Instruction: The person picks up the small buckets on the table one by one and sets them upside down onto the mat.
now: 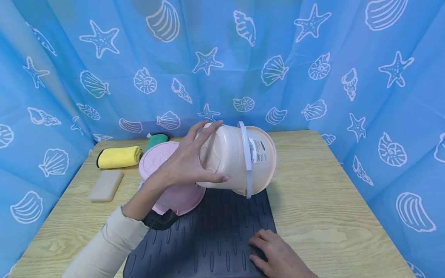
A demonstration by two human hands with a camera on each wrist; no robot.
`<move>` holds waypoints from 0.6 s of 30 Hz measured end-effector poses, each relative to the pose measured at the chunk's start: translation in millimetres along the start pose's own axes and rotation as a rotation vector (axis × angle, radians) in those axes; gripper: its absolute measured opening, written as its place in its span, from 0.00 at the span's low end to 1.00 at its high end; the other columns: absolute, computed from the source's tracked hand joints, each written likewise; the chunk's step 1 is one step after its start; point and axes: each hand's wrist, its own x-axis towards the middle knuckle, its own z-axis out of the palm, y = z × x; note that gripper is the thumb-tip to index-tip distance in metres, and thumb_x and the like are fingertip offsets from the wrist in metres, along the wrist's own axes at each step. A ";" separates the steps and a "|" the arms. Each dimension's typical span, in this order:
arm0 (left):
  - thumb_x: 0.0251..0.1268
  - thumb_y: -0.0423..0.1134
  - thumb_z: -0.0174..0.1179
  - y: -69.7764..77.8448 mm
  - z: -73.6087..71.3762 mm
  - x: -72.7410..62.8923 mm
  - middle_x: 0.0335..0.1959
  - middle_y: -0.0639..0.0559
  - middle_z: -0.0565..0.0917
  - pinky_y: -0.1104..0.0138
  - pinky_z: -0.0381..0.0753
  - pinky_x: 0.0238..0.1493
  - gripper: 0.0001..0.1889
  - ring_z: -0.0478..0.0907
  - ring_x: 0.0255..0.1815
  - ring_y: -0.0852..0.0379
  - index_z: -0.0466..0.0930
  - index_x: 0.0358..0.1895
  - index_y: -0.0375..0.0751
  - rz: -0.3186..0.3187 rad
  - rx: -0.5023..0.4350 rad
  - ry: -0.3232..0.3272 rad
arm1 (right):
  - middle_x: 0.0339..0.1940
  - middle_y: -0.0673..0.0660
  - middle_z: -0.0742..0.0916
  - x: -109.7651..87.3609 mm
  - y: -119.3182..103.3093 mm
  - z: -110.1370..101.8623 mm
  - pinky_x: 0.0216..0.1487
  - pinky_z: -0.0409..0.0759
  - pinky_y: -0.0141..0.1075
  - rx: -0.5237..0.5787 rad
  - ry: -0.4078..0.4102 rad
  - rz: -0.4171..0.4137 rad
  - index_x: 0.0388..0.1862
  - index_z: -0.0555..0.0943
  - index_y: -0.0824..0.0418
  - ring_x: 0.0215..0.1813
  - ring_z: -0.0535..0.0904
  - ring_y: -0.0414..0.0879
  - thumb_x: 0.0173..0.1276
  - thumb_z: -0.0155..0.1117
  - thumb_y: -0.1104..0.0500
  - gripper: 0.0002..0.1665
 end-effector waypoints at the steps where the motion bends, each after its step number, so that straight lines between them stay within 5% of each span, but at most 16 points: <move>1: 0.38 0.69 0.73 0.3 -0.7 0.1 0.80 0.53 0.45 0.37 0.66 0.62 0.61 0.50 0.75 0.38 0.45 0.79 0.77 -0.003 0.002 -0.005 | 0.42 0.42 0.78 0.1 0.0 0.4 0.40 0.80 0.33 0.006 -0.005 0.002 0.49 0.86 0.58 0.40 0.72 0.32 0.66 0.72 0.51 0.16; 18: 0.40 0.67 0.74 6.2 -8.1 5.4 0.80 0.48 0.45 0.35 0.66 0.61 0.60 0.51 0.74 0.31 0.47 0.80 0.72 -0.049 0.053 -0.094 | 0.43 0.43 0.78 -0.9 1.4 6.3 0.41 0.80 0.34 0.041 0.009 -0.015 0.48 0.85 0.57 0.43 0.72 0.35 0.65 0.73 0.52 0.16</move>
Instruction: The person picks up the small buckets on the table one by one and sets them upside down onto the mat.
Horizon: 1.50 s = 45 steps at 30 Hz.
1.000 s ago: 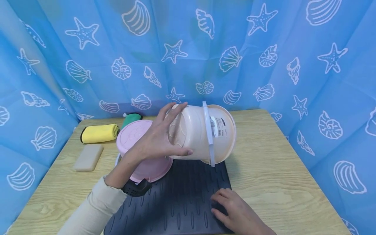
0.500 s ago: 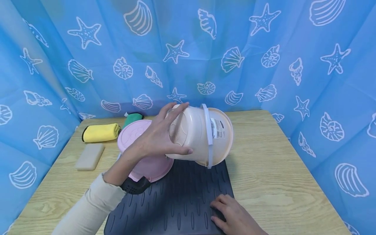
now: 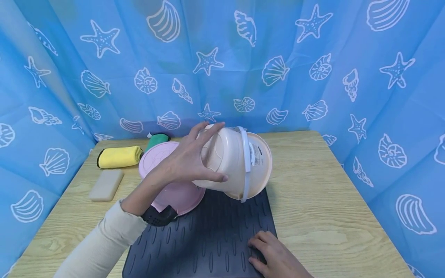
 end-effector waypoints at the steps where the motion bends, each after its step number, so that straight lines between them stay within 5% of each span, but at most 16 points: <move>1: 0.40 0.67 0.74 0.0 0.1 0.7 0.80 0.48 0.45 0.35 0.67 0.60 0.60 0.51 0.73 0.31 0.47 0.80 0.72 -0.002 0.002 -0.003 | 0.43 0.43 0.78 0.0 0.5 0.4 0.41 0.80 0.34 0.002 -0.002 -0.002 0.48 0.85 0.56 0.43 0.73 0.35 0.65 0.73 0.52 0.16; 11: 0.39 0.67 0.74 -0.8 1.7 10.2 0.79 0.45 0.48 0.40 0.72 0.55 0.61 0.58 0.68 0.30 0.47 0.80 0.71 -0.030 0.053 -0.042 | 0.44 0.43 0.78 -0.1 3.5 2.0 0.42 0.80 0.35 0.013 0.014 -0.041 0.48 0.84 0.56 0.45 0.73 0.36 0.65 0.73 0.53 0.15; 25: 0.40 0.67 0.75 5.1 7.7 22.0 0.78 0.43 0.49 0.40 0.72 0.57 0.61 0.57 0.68 0.26 0.47 0.80 0.69 -0.051 0.096 -0.103 | 0.45 0.42 0.78 1.7 0.7 -2.0 0.45 0.80 0.34 0.041 -0.074 0.073 0.51 0.84 0.56 0.44 0.71 0.34 0.65 0.72 0.52 0.17; 33: 0.41 0.66 0.74 7.7 15.6 28.9 0.79 0.45 0.46 0.42 0.76 0.53 0.60 0.56 0.68 0.28 0.46 0.80 0.71 -0.070 0.057 -0.132 | 0.45 0.41 0.77 0.9 1.2 -0.3 0.46 0.80 0.35 0.047 -0.078 0.093 0.51 0.84 0.54 0.45 0.71 0.35 0.65 0.72 0.51 0.17; 45: 0.44 0.66 0.73 5.8 23.3 38.3 0.80 0.44 0.46 0.40 0.72 0.59 0.60 0.55 0.72 0.28 0.44 0.81 0.69 -0.091 0.039 -0.199 | 0.45 0.42 0.78 1.5 1.5 -0.1 0.46 0.80 0.35 0.038 -0.050 0.057 0.50 0.85 0.55 0.45 0.71 0.34 0.66 0.71 0.51 0.16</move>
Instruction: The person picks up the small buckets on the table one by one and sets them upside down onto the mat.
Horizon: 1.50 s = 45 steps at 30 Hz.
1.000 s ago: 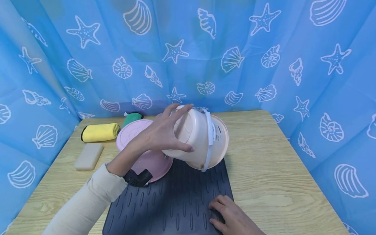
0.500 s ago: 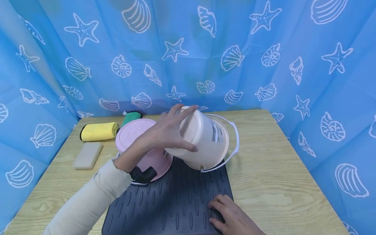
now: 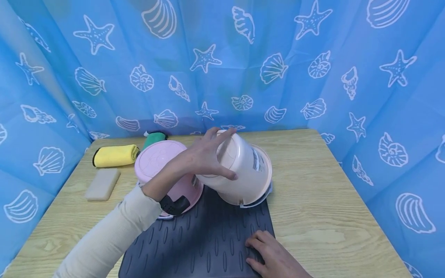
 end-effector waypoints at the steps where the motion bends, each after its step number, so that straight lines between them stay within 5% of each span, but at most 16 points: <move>1: 0.44 0.66 0.73 -0.3 0.6 0.4 0.80 0.44 0.46 0.39 0.71 0.60 0.60 0.55 0.72 0.28 0.44 0.81 0.69 -0.001 0.002 -0.004 | 0.45 0.42 0.78 0.1 -0.1 0.1 0.46 0.80 0.35 -0.002 0.000 -0.002 0.50 0.85 0.55 0.45 0.72 0.34 0.66 0.71 0.51 0.16; 45: 0.45 0.68 0.72 9.6 -2.3 11.2 0.80 0.42 0.43 0.35 0.72 0.56 0.61 0.48 0.73 0.19 0.43 0.81 0.69 -0.103 0.102 -0.113 | 0.46 0.41 0.77 -2.8 -1.3 1.4 0.46 0.79 0.34 0.002 0.005 0.015 0.52 0.84 0.53 0.46 0.70 0.34 0.68 0.69 0.47 0.17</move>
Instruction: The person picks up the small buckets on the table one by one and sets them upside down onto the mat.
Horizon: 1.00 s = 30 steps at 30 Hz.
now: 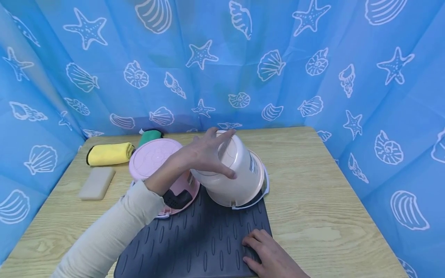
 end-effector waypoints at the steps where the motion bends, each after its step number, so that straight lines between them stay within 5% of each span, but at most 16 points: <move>1: 0.45 0.68 0.72 0.3 0.2 0.4 0.81 0.42 0.43 0.35 0.72 0.56 0.61 0.48 0.73 0.20 0.42 0.81 0.69 -0.001 0.002 -0.001 | 0.46 0.41 0.77 -0.1 0.1 0.0 0.46 0.79 0.34 -0.001 0.001 -0.001 0.52 0.84 0.53 0.46 0.70 0.34 0.68 0.69 0.47 0.17; 21: 0.46 0.72 0.68 7.5 -1.0 18.3 0.78 0.39 0.47 0.40 0.74 0.56 0.61 0.55 0.70 0.21 0.40 0.81 0.68 -0.020 0.063 -0.051 | 0.46 0.41 0.77 -1.2 2.1 -0.5 0.46 0.79 0.35 0.011 0.022 -0.022 0.51 0.84 0.53 0.47 0.70 0.35 0.68 0.69 0.48 0.17; 30: 0.47 0.75 0.65 16.1 2.1 26.3 0.81 0.40 0.43 0.42 0.71 0.60 0.59 0.54 0.72 0.23 0.40 0.81 0.71 -0.079 0.144 -0.070 | 0.46 0.41 0.77 -1.5 3.2 1.6 0.45 0.78 0.35 0.008 0.049 -0.062 0.51 0.84 0.55 0.46 0.70 0.35 0.69 0.69 0.50 0.15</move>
